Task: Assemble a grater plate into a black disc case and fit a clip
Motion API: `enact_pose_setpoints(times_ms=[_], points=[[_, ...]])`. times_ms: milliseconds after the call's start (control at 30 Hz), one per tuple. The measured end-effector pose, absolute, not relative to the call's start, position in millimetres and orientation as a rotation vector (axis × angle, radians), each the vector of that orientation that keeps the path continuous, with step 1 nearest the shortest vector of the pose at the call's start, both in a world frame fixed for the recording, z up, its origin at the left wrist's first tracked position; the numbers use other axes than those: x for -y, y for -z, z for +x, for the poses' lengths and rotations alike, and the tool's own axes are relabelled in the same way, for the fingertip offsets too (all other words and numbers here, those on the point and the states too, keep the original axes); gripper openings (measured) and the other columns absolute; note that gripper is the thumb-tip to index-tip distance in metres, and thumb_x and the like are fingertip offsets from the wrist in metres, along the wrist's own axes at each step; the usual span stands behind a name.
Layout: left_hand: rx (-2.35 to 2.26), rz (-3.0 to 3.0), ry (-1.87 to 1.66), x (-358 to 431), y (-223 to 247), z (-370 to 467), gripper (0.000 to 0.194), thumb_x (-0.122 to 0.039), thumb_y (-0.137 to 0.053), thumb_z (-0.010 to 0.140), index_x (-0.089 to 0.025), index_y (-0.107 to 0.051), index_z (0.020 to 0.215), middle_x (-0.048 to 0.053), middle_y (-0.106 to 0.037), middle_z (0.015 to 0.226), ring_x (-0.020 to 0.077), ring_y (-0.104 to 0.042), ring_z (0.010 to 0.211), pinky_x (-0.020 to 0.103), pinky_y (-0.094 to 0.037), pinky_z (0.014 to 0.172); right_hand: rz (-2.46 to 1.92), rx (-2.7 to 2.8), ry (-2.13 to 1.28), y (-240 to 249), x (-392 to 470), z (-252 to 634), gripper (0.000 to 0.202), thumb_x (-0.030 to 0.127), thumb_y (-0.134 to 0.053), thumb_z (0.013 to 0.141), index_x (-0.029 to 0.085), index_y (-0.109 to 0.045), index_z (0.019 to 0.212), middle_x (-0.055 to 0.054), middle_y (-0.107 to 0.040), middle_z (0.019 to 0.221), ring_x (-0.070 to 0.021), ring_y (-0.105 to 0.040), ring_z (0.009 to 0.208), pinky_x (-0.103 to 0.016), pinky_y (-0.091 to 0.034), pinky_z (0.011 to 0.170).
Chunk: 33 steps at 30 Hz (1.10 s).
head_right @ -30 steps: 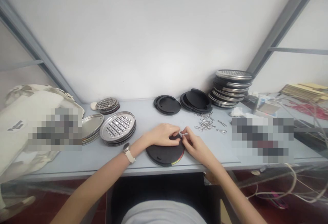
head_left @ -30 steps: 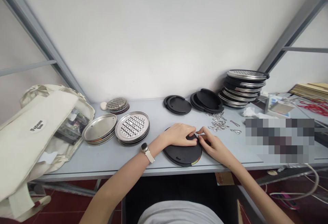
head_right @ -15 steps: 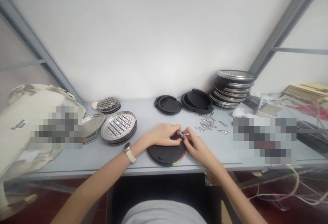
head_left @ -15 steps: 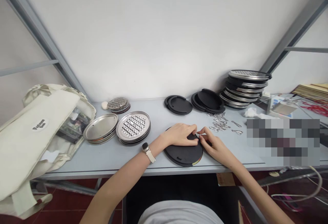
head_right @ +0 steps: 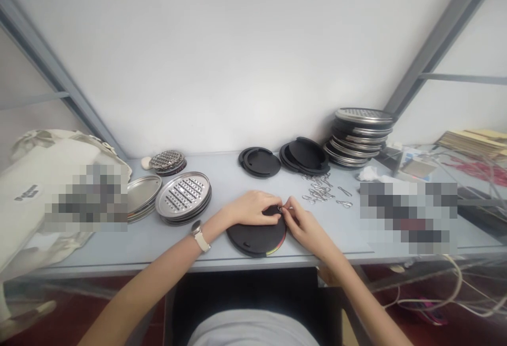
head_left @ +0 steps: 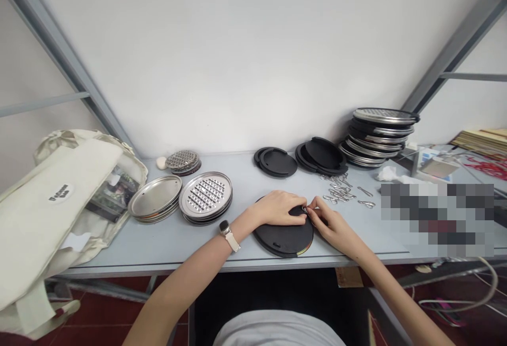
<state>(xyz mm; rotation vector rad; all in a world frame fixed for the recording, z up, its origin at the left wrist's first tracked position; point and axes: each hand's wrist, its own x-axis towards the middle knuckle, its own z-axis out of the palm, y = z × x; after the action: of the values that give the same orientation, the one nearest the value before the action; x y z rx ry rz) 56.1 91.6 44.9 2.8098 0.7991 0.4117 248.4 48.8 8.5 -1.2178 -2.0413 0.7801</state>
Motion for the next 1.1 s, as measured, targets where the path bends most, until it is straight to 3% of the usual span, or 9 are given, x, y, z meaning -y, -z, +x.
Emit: enact_pose_setpoints(times_ms=[400,600,1100], points=[[-0.815,2.786,-0.41,-92.0,-43.5,55.8,0.02,-0.035,-0.052,0.088,-0.018,-0.061,0.093,0.003,-0.068,0.091,0.0176,-0.062,0.081,0.026,-0.039,0.069,-1.354,2.052,-0.632,-9.7,-45.0,245.4,0.021,0.039,-0.035,0.095,0.025,-0.038,0.08,0.004,-0.052,0.057,-0.0149,-0.046,0.05,-0.025,-0.033,0.054],[-0.768,2.799,-0.429,-93.7,-41.7,55.4,0.02,-0.034,-0.052,0.087,-0.019,-0.062,0.094,0.002,-0.068,0.093,0.0171,-0.062,0.081,0.026,-0.04,0.069,-1.424,2.065,-0.52,-6.3,-46.3,246.6,0.03,0.039,-0.037,0.094,0.022,-0.04,0.069,0.005,-0.044,0.056,-0.0122,-0.041,0.052,-0.024,-0.031,0.052],[-0.745,2.796,-0.431,-94.8,-41.0,55.3,0.019,-0.033,-0.051,0.088,-0.019,-0.063,0.095,0.003,-0.067,0.09,0.0165,-0.061,0.08,0.025,-0.039,0.068,-1.419,2.068,-0.548,-5.1,-47.8,248.7,0.031,0.04,-0.037,0.094,0.022,-0.041,0.07,0.006,-0.044,0.055,-0.0114,-0.041,0.052,-0.023,-0.031,0.052]])
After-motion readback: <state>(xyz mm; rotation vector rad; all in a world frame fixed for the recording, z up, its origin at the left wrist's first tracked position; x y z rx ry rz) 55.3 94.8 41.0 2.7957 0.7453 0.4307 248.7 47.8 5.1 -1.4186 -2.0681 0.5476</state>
